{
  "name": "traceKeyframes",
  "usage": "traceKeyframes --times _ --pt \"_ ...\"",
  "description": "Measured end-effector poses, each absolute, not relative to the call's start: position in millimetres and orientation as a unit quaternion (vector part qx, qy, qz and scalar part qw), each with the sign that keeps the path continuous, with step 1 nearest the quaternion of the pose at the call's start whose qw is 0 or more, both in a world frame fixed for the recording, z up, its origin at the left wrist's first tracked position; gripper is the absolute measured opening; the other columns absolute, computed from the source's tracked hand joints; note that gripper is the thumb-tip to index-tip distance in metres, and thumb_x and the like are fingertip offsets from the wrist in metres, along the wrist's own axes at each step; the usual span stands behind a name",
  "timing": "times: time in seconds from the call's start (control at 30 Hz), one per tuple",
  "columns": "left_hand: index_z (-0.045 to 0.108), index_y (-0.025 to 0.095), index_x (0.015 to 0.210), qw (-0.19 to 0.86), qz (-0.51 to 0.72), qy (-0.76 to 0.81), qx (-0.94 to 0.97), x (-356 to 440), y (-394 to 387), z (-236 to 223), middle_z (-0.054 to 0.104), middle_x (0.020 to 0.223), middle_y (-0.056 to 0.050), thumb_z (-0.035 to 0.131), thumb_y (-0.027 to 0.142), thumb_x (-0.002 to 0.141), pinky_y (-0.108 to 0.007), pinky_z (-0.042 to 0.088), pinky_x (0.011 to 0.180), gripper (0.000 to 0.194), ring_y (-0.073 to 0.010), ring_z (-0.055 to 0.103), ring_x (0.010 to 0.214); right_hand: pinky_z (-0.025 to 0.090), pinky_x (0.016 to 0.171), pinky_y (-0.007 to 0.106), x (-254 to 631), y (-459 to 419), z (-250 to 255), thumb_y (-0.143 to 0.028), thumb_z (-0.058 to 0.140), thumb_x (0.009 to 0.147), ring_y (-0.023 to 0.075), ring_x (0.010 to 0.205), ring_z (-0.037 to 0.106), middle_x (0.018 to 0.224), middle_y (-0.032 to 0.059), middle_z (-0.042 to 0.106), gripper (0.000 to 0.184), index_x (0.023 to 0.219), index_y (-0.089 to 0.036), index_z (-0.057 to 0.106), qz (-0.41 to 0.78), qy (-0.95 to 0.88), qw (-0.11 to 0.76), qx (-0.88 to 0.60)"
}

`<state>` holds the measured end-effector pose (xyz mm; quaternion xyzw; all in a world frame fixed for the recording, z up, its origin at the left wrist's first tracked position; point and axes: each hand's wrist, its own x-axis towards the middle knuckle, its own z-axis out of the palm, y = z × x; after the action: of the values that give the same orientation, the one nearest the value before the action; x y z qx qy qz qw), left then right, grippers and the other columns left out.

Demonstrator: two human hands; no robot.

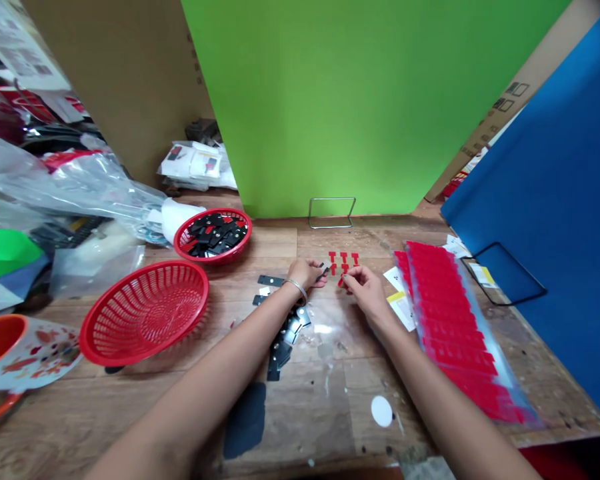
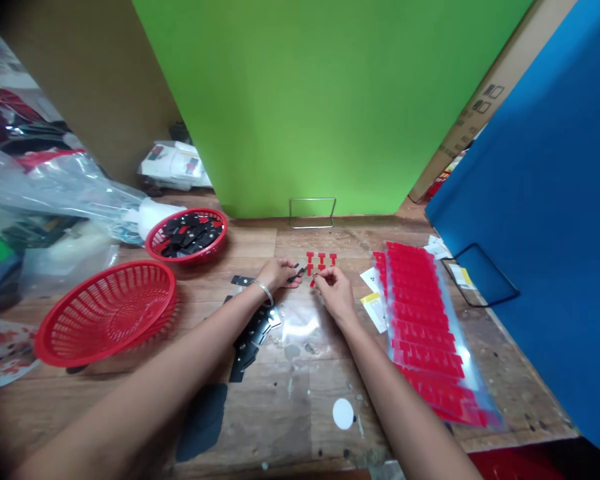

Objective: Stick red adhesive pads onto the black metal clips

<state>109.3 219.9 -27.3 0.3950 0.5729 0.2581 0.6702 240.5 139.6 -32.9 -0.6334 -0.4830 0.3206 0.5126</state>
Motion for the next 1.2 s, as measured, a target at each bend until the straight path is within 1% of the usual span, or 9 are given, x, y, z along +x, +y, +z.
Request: traceKeyframes --times 0.07,0.17,0.23,0.33,0.47,0.63,0.93,1.2 --pt "0.052 0.010 0.067 0.674 0.267 0.565 0.393 108 218 -24 0.057 0.051 0.002 0.061 0.009 0.074 -0.018 0.048 0.044 0.011 -0.0069 0.055 0.041 0.039 0.051 0.022 239 134 -29 -0.028 0.057 0.068 0.0116 0.056 0.051 0.065 -0.0027 0.054 0.013 0.074 -0.019 0.050 0.325 -0.458 0.539 -0.628" --pt "0.052 0.010 0.064 0.682 0.290 0.544 0.393 104 210 -14 0.059 0.052 0.000 0.064 0.003 0.069 -0.017 0.049 0.045 0.015 -0.0069 0.056 0.042 0.040 0.053 0.021 236 123 -22 -0.027 0.061 0.066 0.0108 0.058 0.051 0.066 -0.0031 0.054 0.016 0.074 -0.019 0.050 0.333 -0.441 0.560 -0.617" --pt "0.055 0.010 0.068 0.692 0.303 0.523 0.394 100 197 -4 0.061 0.056 -0.001 0.065 0.000 0.066 -0.017 0.050 0.048 0.014 -0.0073 0.058 0.045 0.040 0.054 0.020 231 114 -17 -0.026 0.064 0.065 0.0101 0.058 0.052 0.066 -0.0036 0.055 0.017 0.074 -0.018 0.051 0.346 -0.428 0.572 -0.608" --pt "0.058 0.009 0.078 0.715 0.311 0.487 0.393 93 166 10 0.065 0.065 -0.004 0.062 -0.003 0.066 -0.020 0.053 0.055 0.017 -0.0095 0.062 0.052 0.040 0.055 0.019 220 99 -8 -0.024 0.068 0.062 0.0090 0.059 0.053 0.066 -0.0049 0.055 0.021 0.075 -0.019 0.051 0.377 -0.393 0.598 -0.588" --pt "0.058 0.009 0.090 0.766 0.324 0.436 0.343 81 123 19 0.067 0.076 -0.006 0.060 -0.002 0.067 -0.022 0.054 0.059 0.026 -0.0118 0.064 0.058 0.044 0.051 0.019 203 81 0 -0.024 0.069 0.063 0.0091 0.054 0.055 0.064 -0.0057 0.055 0.024 0.075 -0.020 0.049 0.441 -0.347 0.613 -0.556" --pt "0.057 0.008 0.093 0.790 0.328 0.418 0.307 71 99 14 0.068 0.081 -0.009 0.061 0.000 0.067 -0.022 0.055 0.062 0.028 -0.0129 0.065 0.062 0.048 0.049 0.020 191 65 1 -0.024 0.067 0.068 0.0094 0.052 0.058 0.067 -0.0050 0.057 0.022 0.076 -0.020 0.048 0.443 -0.356 0.607 -0.556" --pt "0.058 0.008 0.098 0.793 0.309 0.418 0.318 68 98 13 0.068 0.086 -0.011 0.061 0.000 0.067 -0.023 0.054 0.061 0.032 -0.0121 0.065 0.061 0.050 0.050 0.022 191 58 0 -0.025 0.064 0.072 0.0108 0.054 0.061 0.074 -0.0031 0.058 0.017 0.080 -0.021 0.049 0.427 -0.407 0.573 -0.569" --pt "0.061 0.009 0.096 0.791 0.310 0.415 0.327 67 98 12 0.069 0.082 -0.009 0.061 0.001 0.068 -0.021 0.054 0.060 0.029 -0.0117 0.065 0.060 0.050 0.052 0.023 193 57 -1 -0.024 0.062 0.074 0.0118 0.057 0.061 0.075 -0.0016 0.059 0.015 0.081 -0.021 0.050 0.417 -0.427 0.558 -0.577"
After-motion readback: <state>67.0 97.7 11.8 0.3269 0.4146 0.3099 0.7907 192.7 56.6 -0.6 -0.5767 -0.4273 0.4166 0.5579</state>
